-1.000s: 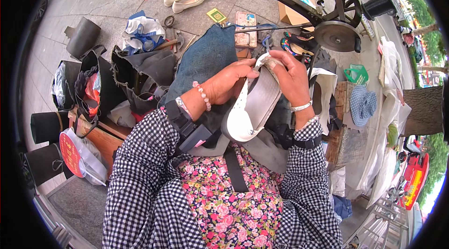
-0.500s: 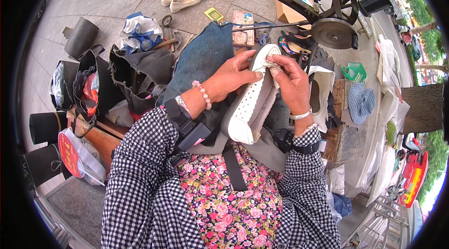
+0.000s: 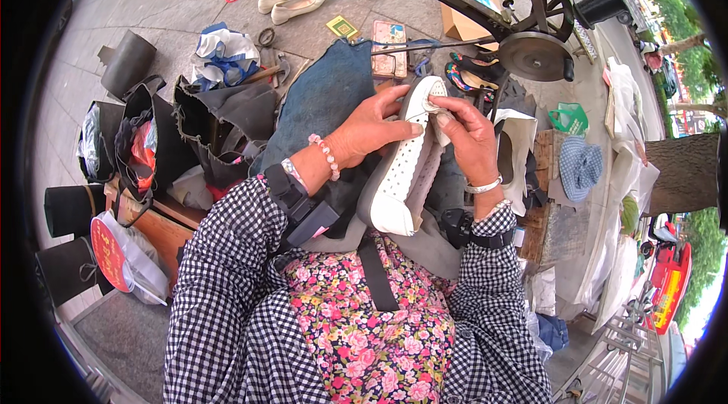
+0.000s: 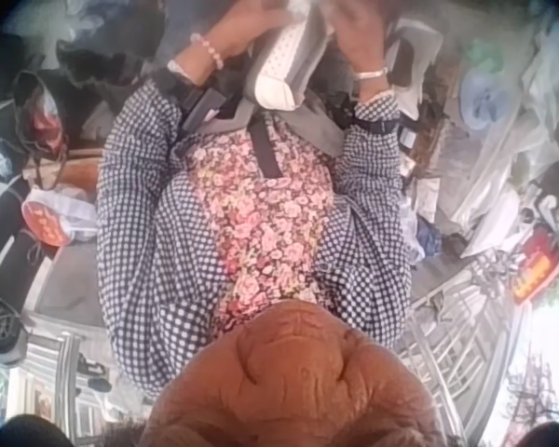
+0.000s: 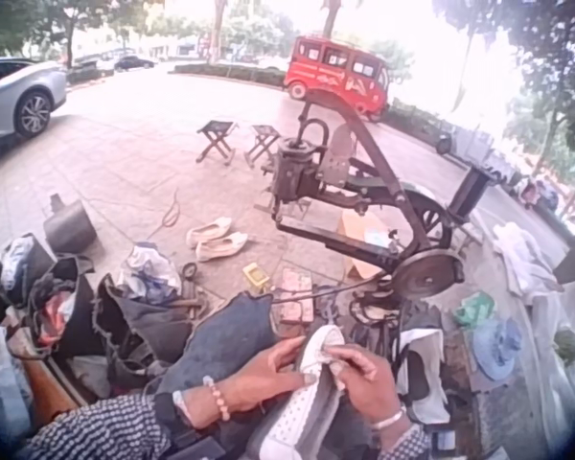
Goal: Repairing a white shoe using manual tools and thread.
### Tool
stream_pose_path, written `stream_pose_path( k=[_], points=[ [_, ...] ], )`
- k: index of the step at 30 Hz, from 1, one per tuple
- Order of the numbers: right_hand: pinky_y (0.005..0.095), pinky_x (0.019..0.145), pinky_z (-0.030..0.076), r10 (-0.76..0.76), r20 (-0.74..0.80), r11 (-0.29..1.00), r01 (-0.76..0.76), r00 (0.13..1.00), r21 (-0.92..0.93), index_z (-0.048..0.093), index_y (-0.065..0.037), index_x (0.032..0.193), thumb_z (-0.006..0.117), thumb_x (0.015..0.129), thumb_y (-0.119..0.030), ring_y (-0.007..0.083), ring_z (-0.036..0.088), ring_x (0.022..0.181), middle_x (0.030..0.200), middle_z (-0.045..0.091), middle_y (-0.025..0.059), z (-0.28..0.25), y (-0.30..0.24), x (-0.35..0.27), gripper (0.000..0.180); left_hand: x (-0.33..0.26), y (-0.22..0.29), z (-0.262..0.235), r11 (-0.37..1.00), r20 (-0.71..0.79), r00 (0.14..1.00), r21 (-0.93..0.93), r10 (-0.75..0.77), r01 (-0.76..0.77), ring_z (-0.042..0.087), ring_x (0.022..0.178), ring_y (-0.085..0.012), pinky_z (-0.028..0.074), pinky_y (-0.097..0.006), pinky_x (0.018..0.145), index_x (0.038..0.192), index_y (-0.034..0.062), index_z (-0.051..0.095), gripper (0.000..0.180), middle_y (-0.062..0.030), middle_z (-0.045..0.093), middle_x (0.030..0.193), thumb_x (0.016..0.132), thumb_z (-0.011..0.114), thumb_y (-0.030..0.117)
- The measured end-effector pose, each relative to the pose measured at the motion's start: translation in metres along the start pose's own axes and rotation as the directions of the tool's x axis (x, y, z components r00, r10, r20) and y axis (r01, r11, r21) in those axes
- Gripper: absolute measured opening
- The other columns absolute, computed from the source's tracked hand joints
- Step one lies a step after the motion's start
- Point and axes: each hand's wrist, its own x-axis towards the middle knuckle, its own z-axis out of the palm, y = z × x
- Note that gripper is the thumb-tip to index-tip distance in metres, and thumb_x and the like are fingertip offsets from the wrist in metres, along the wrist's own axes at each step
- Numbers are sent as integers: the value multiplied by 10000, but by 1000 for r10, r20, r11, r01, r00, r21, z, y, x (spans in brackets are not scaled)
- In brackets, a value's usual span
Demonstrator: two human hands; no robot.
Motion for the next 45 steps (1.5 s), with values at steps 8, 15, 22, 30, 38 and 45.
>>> stream_pose_path(
  k=[8,15,22,30,38,45],
  points=[
    [239,861,404,42,6,993,-43,999,108,586,-14,1052,496,828,4,108,527,975,1061,586,43,-5,4,-2,242,-2,4,0,1000,36,999,-3,13,-13,403,1168,-198,347,-319,964,1348,-3,243,810,-144,417,1263,708,714,159],
    [273,897,406,-43,29,994,40,999,101,601,-6,1029,534,780,45,152,532,1021,1097,577,89,-9,5,-4,263,-2,5,1,1000,37,999,9,6,-7,368,1206,-209,328,-321,979,1357,-17,210,850,-167,380,1298,700,722,150],
    [282,881,422,-183,62,981,186,981,-46,629,-10,986,568,723,69,182,548,1013,1084,585,103,-8,-4,-7,282,-4,5,2,1000,52,999,-3,12,-12,369,1205,-207,323,-319,984,1354,-22,212,822,-164,380,1300,710,703,117],
    [283,791,470,-264,92,891,279,960,-357,651,-25,935,538,694,96,224,597,925,1034,599,126,-6,-12,-5,293,-5,7,1,1000,53,999,2,11,-11,388,1186,-191,347,-312,963,1346,-20,228,782,-150,397,1286,731,688,128],
    [313,823,461,-354,153,800,383,923,-462,634,-33,959,555,677,95,248,576,983,1052,592,117,4,-23,-9,320,-5,11,2,995,21,1000,-104,-5,7,483,1069,-155,404,-280,887,1316,-14,303,667,-100,486,1196,786,653,191],
    [350,967,369,-340,-53,902,309,939,-301,445,-47,1236,735,605,-56,254,413,1204,1319,396,132,-7,-29,-11,694,-11,14,0,985,19,999,-174,26,-22,498,1071,-157,413,-282,882,1313,-11,312,656,-92,485,1228,770,638,160]
  ],
)
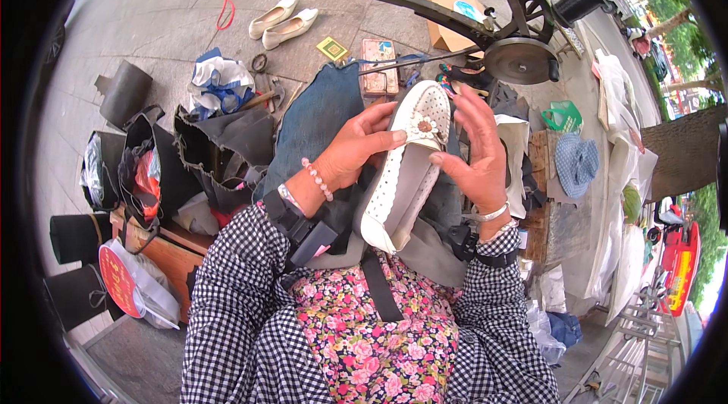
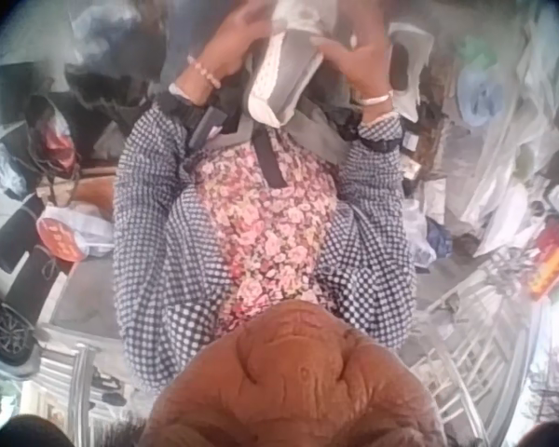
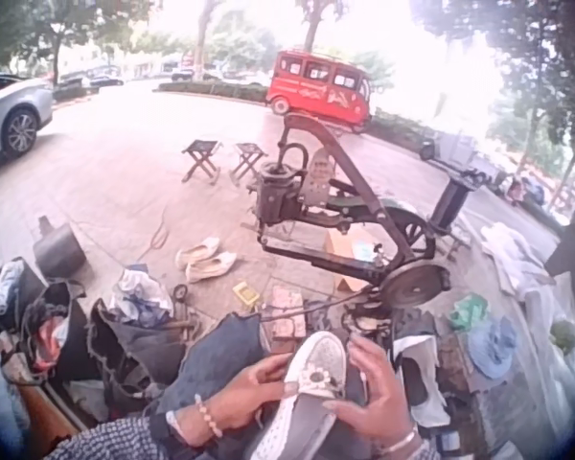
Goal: Repairing a white shoe using manual tools and thread.
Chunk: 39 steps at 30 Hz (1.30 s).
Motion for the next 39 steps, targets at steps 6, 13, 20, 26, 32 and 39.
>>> stream_pose_path(
  k=[6,13,20,26,32,39],
  points=[
    [353,962,370,329,35,857,-314,944,408,294,2,1326,779,639,-147,249,377,1224,1357,330,134,-1,12,-13,855,-2,4,5,981,-29,993,-151,118,-121,516,1045,-143,437,-274,850,1323,-5,291,651,-91,512,1201,787,629,144],
    [305,865,435,473,168,636,-467,865,614,321,1,1314,723,680,-64,173,519,993,1264,435,123,12,11,-11,754,2,3,0,948,-36,987,-273,159,-163,439,1156,-197,344,-336,983,1338,18,269,579,-100,443,1275,841,540,138],
    [304,861,439,533,103,564,-443,840,696,362,2,1284,706,694,-42,166,503,1001,1216,462,112,23,29,-17,684,7,-2,3,950,-7,991,-283,133,-129,403,1190,-211,313,-351,997,1328,23,301,551,-86,426,1295,862,511,231],
    [294,867,430,545,120,524,-449,830,724,381,-1,1271,665,710,-17,156,495,1005,1188,472,101,28,39,-20,629,8,-6,3,991,-46,990,16,132,-131,443,1130,-203,347,-329,963,1313,4,294,574,-111,448,1236,801,524,126],
    [283,826,447,511,170,484,-445,843,754,335,-15,1303,647,707,-6,143,506,959,1183,470,96,27,44,-24,673,11,-14,7,968,-215,958,205,187,-143,481,1078,-188,421,-299,889,1280,15,315,610,-96,474,1180,714,510,-101],
    [277,812,449,483,158,511,-424,861,748,306,-9,1320,641,697,-18,150,511,961,1198,458,87,29,42,-23,707,12,-17,5,964,-193,960,210,205,-163,451,1120,-197,404,-302,917,1306,12,270,640,-110,431,1233,719,492,-113]
  ],
)
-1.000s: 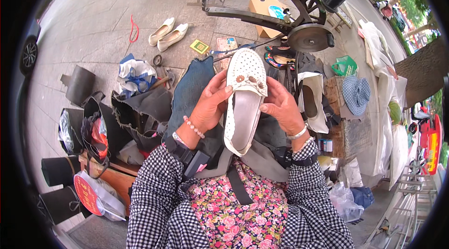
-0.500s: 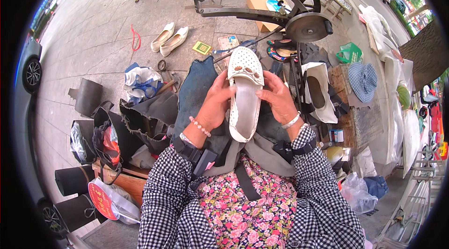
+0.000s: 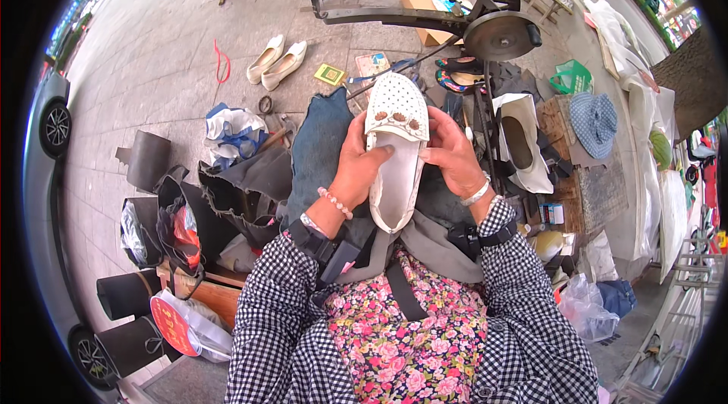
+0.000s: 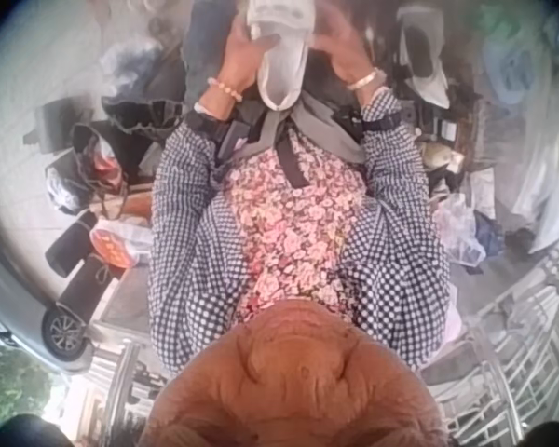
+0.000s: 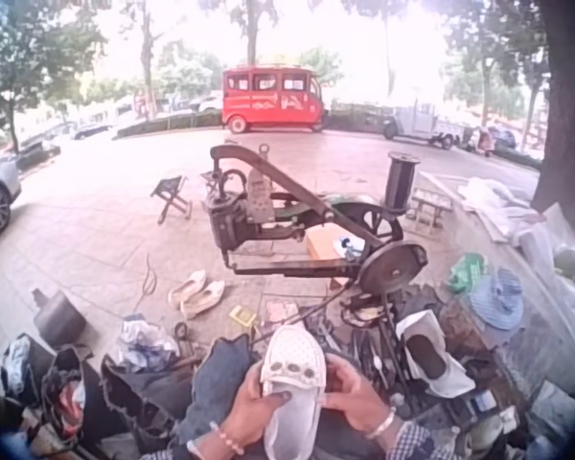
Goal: Repairing a white shoe using manual tools and thread.
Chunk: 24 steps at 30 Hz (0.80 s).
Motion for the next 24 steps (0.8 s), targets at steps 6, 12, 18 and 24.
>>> stream_pose_path(
  k=[6,12,18,24],
  points=[
    [303,861,426,-15,48,999,13,999,32,287,-1,1332,647,674,-25,174,508,998,1230,439,98,2,-5,-3,750,-3,3,-2,999,-12,1000,-31,10,-10,487,1076,-192,425,-309,886,1282,21,317,620,-99,483,1183,708,504,-119],
    [312,886,418,-35,57,999,33,998,35,273,0,1341,637,678,-13,193,498,1051,1244,433,107,0,-1,-1,756,-2,2,-2,997,2,1000,-78,9,-9,490,1076,-197,432,-317,886,1277,20,327,618,-100,489,1180,702,507,-117],
    [308,876,424,-34,64,998,31,997,47,281,-4,1338,637,680,-13,186,505,1023,1240,436,109,0,0,-2,749,-5,6,-3,995,14,1000,-100,-25,27,492,1076,-208,435,-324,888,1284,27,324,640,-101,484,1186,691,521,-110],
    [293,831,440,-24,37,1000,24,999,14,305,-16,1326,648,693,-37,164,511,953,1186,465,92,-7,0,-4,720,-6,8,2,988,70,994,-127,-82,90,494,1073,-212,439,-326,885,1283,26,323,645,-108,482,1180,686,532,-99]
  ],
)
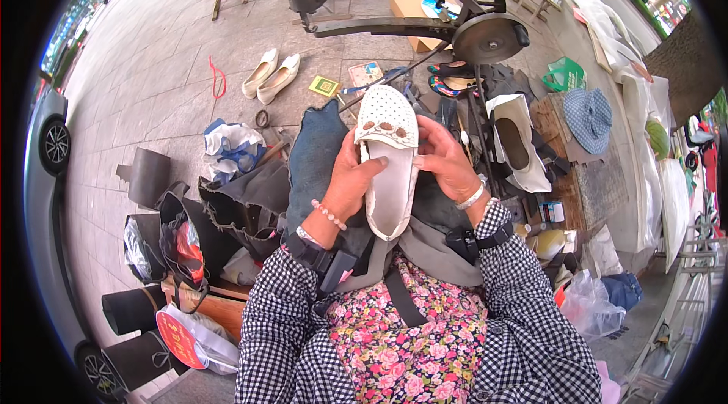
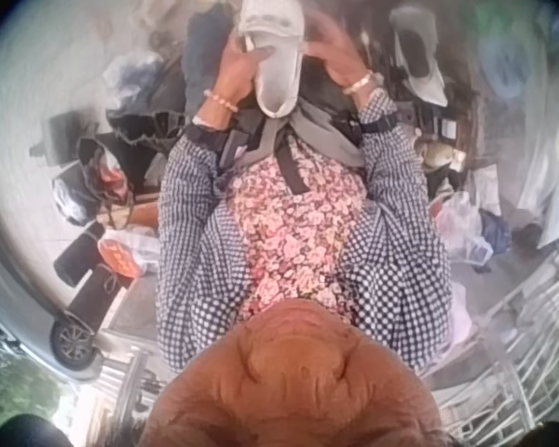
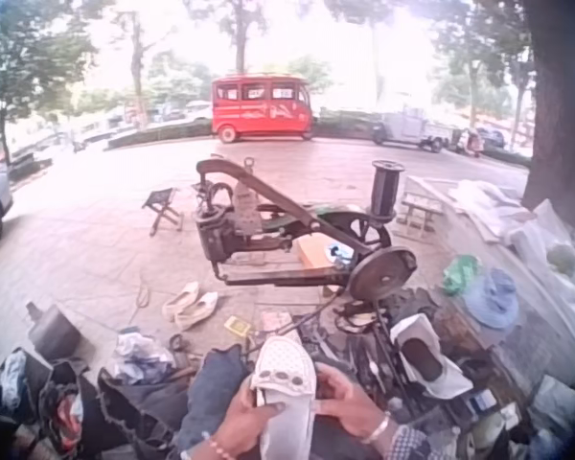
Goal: Repairing a white shoe using manual tools and thread.
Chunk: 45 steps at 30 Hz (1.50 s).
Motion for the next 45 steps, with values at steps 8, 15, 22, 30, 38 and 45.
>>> stream_pose_path(
  k=[8,15,22,30,38,45],
  points=[
    [268,711,495,192,89,980,-186,977,-70,474,1,1176,623,797,-148,136,578,848,1040,582,84,-17,-10,9,434,-4,4,-15,996,-37,999,92,4,0,549,975,-205,462,-325,838,1211,34,381,533,-94,523,1119,710,519,-86],
    [284,750,482,205,-84,941,-220,975,-257,474,-28,1190,566,804,-107,168,582,898,1122,562,116,-37,-42,-16,404,10,-11,-12,958,13,1000,288,18,-21,498,1022,-155,427,-286,860,1255,27,367,574,-78,502,1148,728,576,-62],
    [239,783,429,265,-8,868,-242,964,-433,506,21,1129,632,738,-72,100,526,873,1000,577,54,-28,-14,-15,422,7,-18,-11,924,13,993,363,119,-116,474,1065,-219,386,-299,904,1275,-18,310,671,-162,480,1152,679,610,57],
    [190,646,406,266,-38,872,-257,963,-417,510,-45,1101,576,781,-97,67,535,751,957,588,12,-52,-6,-8,331,12,-18,-10,917,-26,992,384,127,-107,480,1088,-280,377,-313,924,1244,-90,304,725,-238,482,1155,647,663,112],
    [215,662,429,285,-74,900,-293,956,-323,517,-46,1077,592,784,-81,103,550,758,956,591,41,-46,-8,-13,304,8,-22,-13,938,-30,978,293,205,-188,489,1044,-236,392,-322,904,1241,-18,350,636,-149,504,1109,655,592,32],
    [256,665,497,282,-49,935,-286,958,-208,533,-26,1052,567,817,-58,139,600,759,942,612,86,-61,-23,-12,240,-34,25,-35,991,-135,991,-133,0,-19,556,966,-182,449,-305,838,1111,-2,515,483,-77,583,1033,644,543,-126]
  ],
)
